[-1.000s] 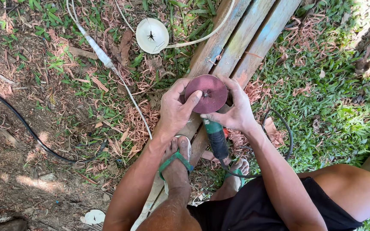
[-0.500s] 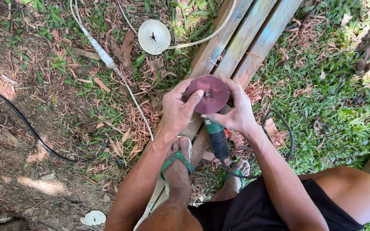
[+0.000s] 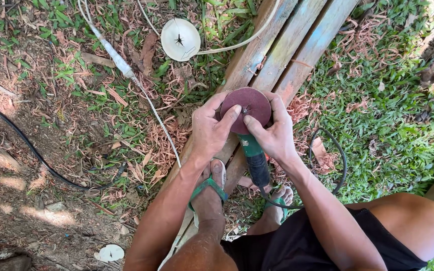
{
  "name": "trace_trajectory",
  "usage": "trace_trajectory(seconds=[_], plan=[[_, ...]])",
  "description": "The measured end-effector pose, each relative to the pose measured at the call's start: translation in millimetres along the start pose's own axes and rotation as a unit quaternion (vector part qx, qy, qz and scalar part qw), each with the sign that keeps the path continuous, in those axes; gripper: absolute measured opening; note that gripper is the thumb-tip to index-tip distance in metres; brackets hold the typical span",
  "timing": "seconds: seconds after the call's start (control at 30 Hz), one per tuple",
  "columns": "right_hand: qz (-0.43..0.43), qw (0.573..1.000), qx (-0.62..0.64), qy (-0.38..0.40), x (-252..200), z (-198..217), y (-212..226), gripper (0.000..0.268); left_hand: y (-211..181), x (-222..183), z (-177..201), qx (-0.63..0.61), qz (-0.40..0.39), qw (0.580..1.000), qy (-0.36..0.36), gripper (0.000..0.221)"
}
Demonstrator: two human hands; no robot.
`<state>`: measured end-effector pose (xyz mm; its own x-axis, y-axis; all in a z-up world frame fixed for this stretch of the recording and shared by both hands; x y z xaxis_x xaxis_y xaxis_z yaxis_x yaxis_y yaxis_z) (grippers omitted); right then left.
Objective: Replacing a sanding disc on an angle grinder
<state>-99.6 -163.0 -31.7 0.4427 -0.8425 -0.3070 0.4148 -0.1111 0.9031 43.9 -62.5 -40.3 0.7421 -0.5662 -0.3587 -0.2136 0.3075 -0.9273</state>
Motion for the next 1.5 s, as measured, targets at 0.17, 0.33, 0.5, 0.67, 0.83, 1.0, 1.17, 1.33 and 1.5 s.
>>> trace_trajectory(seconds=[0.17, 0.33, 0.5, 0.67, 0.83, 1.0, 1.17, 1.33, 1.5], plan=[[-0.038, 0.999, -0.003, 0.003, 2.5, -2.9, -4.2, 0.049, -0.1, 1.2, 1.4, -0.006, -0.014, 1.0, -0.009, 0.028], [-0.056, 0.998, 0.007, 0.013, 3.5, -5.3, -8.2, 0.048, 2.0, -0.4, 0.7, -0.013, -0.01, 1.0, -0.007, 0.029], [-0.052, 0.998, -0.003, 0.021, 6.0, -2.1, -7.1, 0.05, -3.6, 0.7, 2.3, -0.012, -0.006, 1.0, -0.011, 0.027], [-0.084, 0.995, 0.058, 0.0, 8.2, 30.3, -14.8, 0.052, -1.5, -1.2, 0.1, -0.03, -0.013, 0.999, -0.025, 0.025], [-0.108, 0.983, 0.132, -0.075, 10.1, 74.5, -1.3, 0.045, -8.5, 0.9, -0.1, -0.041, -0.017, 0.999, -0.021, 0.029], [-0.091, 0.981, 0.161, -0.058, -8.0, 66.7, 42.4, 0.038, 2.9, 3.2, -0.2, -0.041, -0.03, 0.998, -0.022, 0.032], [-0.078, 0.986, 0.144, -0.045, -14.4, 55.2, 56.7, 0.032, 19.2, 7.7, -2.9, -0.028, -0.021, 0.999, -0.012, 0.036], [-0.111, 0.97, 0.212, -0.045, -10.7, 53.0, 54.2, 0.029, 4.8, 8.5, -5.7, -0.018, -0.02, 1.0, -0.015, 0.033], [-0.124, 0.965, 0.227, -0.037, -15.8, 47.2, 57.0, 0.03, 9.5, 10.1, -5.8, -0.021, -0.014, 1.0, -0.016, 0.034]])
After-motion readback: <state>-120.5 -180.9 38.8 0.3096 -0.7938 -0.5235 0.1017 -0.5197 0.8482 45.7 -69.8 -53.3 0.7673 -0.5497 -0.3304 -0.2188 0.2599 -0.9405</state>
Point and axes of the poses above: each hand's wrist, its own x-axis towards the middle knuckle, its own z-axis out of the back of the hand, y = z × x, the point moved 9 cm from there along x, towards the middle knuckle, and after that the axes turned 10 degrees about -y, right-handed, at the moved point
